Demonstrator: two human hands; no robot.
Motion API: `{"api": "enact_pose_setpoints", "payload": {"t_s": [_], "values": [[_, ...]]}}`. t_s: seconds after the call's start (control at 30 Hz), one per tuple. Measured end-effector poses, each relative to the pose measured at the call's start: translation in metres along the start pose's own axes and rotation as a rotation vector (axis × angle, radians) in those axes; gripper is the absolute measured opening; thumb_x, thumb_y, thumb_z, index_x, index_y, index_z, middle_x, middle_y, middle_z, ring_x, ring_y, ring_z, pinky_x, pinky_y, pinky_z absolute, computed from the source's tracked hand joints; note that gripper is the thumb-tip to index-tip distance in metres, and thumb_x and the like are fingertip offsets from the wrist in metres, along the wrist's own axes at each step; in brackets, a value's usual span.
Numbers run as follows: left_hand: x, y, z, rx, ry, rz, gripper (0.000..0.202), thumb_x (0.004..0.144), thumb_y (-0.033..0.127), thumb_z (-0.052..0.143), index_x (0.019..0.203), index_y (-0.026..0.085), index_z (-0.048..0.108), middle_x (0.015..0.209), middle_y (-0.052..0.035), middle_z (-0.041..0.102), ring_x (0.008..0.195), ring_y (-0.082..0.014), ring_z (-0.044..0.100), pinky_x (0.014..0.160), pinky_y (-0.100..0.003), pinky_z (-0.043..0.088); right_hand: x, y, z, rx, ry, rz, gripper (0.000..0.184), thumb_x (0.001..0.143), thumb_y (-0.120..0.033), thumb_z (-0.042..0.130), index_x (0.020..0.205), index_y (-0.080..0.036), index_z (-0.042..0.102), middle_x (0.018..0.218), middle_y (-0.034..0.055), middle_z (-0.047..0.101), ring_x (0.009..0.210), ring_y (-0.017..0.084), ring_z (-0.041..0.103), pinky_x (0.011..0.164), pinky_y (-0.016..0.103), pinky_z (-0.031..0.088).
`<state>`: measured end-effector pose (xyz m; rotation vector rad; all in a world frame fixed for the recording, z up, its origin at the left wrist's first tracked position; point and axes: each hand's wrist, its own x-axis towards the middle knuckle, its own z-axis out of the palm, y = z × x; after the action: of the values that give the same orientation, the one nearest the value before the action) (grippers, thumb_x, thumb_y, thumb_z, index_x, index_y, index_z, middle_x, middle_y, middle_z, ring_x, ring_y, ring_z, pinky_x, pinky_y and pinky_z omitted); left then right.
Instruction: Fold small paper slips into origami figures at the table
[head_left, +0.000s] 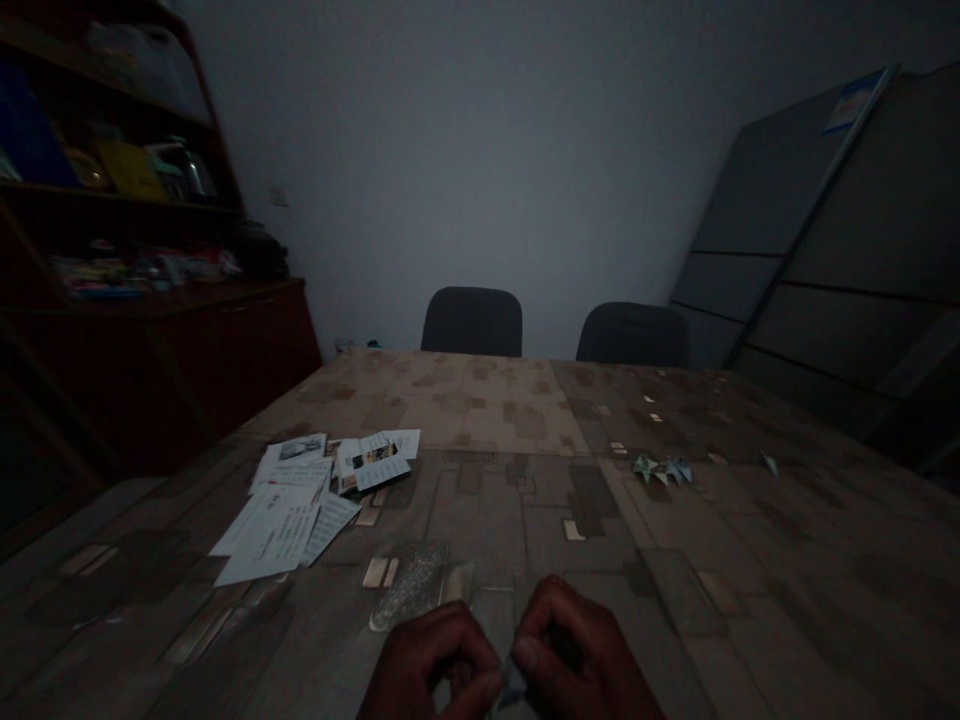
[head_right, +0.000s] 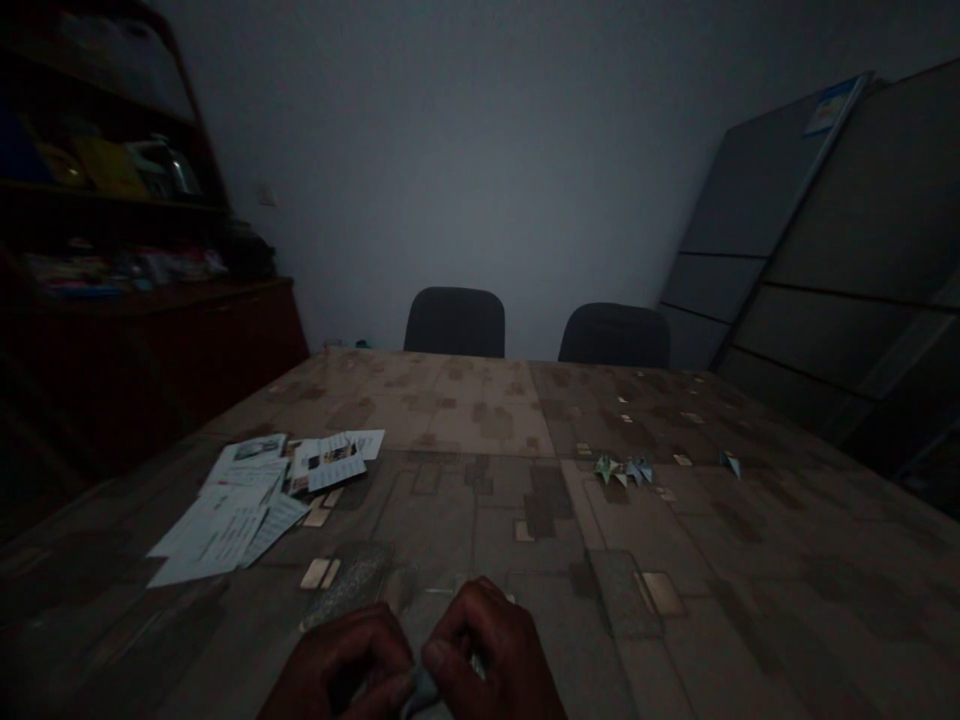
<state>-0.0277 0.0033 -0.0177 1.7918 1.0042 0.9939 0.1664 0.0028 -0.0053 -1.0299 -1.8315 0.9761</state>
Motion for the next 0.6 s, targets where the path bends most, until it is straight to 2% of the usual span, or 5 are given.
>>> {"api": "enact_pose_setpoints", "payload": {"t_s": [0.13,0.27,0.33,0.43,0.6], "values": [[0.0023,0.0059,0.0026,-0.055,0.052,-0.107,0.016,0.074,0.024,0.062,0.060,0.017,0.063,0.061,0.0002,0.058,0.058,-0.0151,0.052,0.057,-0.023,0.036,0.0004,-0.0023,-0.0010,0.051,-0.002,0.116,0.030,0.089,-0.044,0.053,0.072,-0.020,0.052,0.067,-0.0022,0.047,0.065,0.016,0.047,0.061,0.026,0.035],[0.0045,0.0096,0.0033,-0.191,0.052,-0.288,0.023,0.070,0.036,0.064,0.059,0.018,0.055,0.055,0.0052,0.044,0.053,-0.0126,0.036,0.052,-0.023,0.027,0.0021,-0.0061,-0.0025,0.157,-0.033,0.203,0.031,0.091,-0.046,0.048,0.076,-0.020,0.051,0.065,-0.0037,0.044,0.062,0.015,0.042,0.059,0.025,0.034],[0.0050,0.0102,0.0030,-0.252,0.075,-0.359,0.030,0.069,0.043,0.066,0.060,0.019,0.051,0.055,0.0065,0.040,0.053,-0.0119,0.032,0.052,-0.023,0.024,0.0018,-0.0058,-0.0028,0.119,-0.042,0.191,0.025,0.089,-0.041,0.051,0.077,-0.019,0.053,0.067,-0.0031,0.045,0.062,0.014,0.043,0.059,0.025,0.034],[0.0048,0.0096,0.0037,-0.305,0.106,-0.398,0.037,0.067,0.048,0.071,0.059,0.019,0.049,0.054,0.0072,0.040,0.053,-0.0111,0.030,0.051,-0.023,0.023,0.0007,-0.0021,-0.0019,-0.016,-0.066,0.116,0.015,0.081,-0.032,0.058,0.074,-0.019,0.054,0.068,-0.0023,0.048,0.064,0.015,0.046,0.060,0.025,0.034],[0.0035,0.0088,0.0066,-0.311,0.119,-0.408,0.036,0.066,0.047,0.075,0.060,0.018,0.054,0.053,0.0080,0.040,0.052,-0.0102,0.029,0.048,-0.022,0.021,0.0015,0.0016,-0.0010,-0.072,-0.050,0.062,0.015,0.083,-0.031,0.054,0.073,-0.020,0.052,0.068,-0.0021,0.048,0.064,0.015,0.047,0.061,0.025,0.035]]}}
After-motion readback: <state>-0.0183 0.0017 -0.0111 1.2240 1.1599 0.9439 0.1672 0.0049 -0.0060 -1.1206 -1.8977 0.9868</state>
